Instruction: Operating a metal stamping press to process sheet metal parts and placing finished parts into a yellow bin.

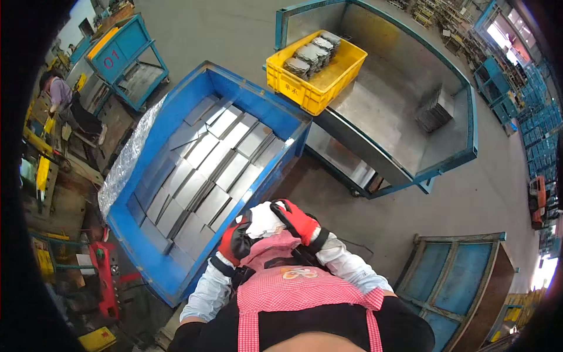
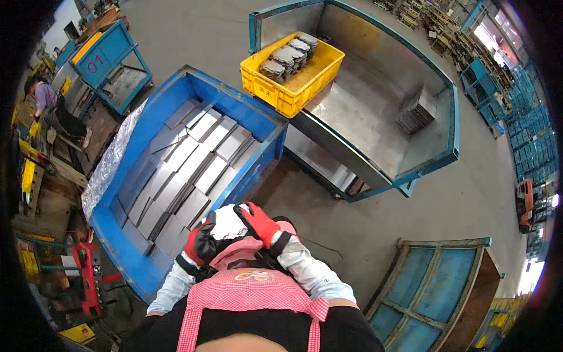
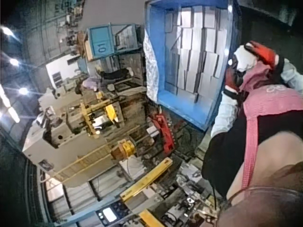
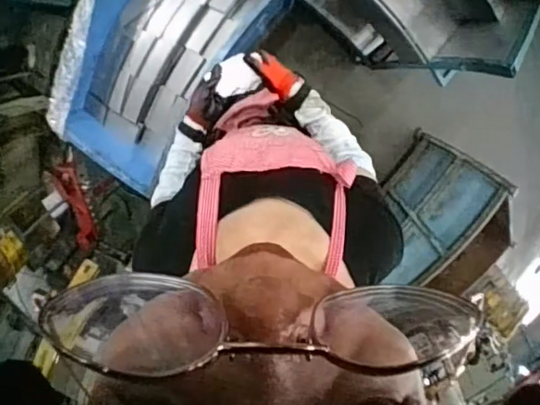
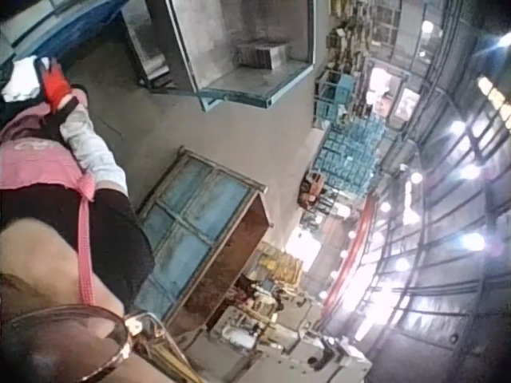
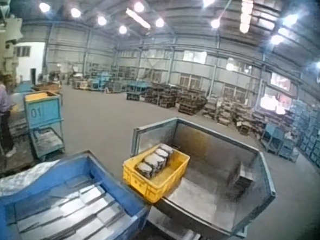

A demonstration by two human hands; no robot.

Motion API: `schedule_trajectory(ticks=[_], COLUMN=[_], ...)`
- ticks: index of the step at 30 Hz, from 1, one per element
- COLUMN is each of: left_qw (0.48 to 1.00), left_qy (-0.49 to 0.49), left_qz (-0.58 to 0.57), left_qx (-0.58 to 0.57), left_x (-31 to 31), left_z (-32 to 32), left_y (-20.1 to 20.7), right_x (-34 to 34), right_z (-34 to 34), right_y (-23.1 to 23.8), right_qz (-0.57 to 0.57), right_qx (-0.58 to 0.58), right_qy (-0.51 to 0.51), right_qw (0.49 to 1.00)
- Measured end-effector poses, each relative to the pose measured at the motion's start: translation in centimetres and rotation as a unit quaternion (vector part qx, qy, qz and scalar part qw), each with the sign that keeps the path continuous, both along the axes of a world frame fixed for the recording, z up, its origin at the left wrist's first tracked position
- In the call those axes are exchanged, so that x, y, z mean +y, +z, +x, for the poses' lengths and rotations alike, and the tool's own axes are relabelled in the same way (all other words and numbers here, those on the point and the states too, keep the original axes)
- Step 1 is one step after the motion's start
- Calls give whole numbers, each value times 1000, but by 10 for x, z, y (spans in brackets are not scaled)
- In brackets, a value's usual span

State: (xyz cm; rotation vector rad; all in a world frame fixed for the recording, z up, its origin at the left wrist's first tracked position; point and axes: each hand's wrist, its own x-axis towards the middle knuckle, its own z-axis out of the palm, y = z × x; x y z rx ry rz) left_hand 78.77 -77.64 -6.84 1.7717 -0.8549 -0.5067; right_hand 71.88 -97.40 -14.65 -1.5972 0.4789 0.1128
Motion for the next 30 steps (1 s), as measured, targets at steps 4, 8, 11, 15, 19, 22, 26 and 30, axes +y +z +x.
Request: schedule_trajectory(ticks=[4, 8, 11, 15, 19, 22, 26, 30], left_qw=[988, 998, 997, 995, 993, 987, 975, 834], left_qy=[-7, -51, -73, -76, -93, -136, -168, -85], left_qz=[-68, -13, -22, -57, -62, -86, -130, -108], left_qx=[136, 32, 20, 32, 31, -3, -65, 534], left_x=[-29, -87, -153, -242, -308, -355, -412, -461], left_z=[35, 68, 94, 117, 138, 179, 245, 323], left_y=[-45, -60, -70, -87, -73, -58, -43, -31], right_x=[-35, -101, -165, -246, -314, -352, -399, -452], right_z=[23, 53, 76, 92, 107, 129, 184, 252], right_y=[18, 30, 11, -8, -15, 15, 44, 62], right_qz=[16, -11, 44, 89, 100, 87, 256, 255], right_qx=[-37, -49, -89, -22, -75, -131, -99, -86], right_qy=[10, 48, 87, 76, 62, 50, -18, 30], right_qw=[999, 998, 991, 993, 990, 986, 962, 963])
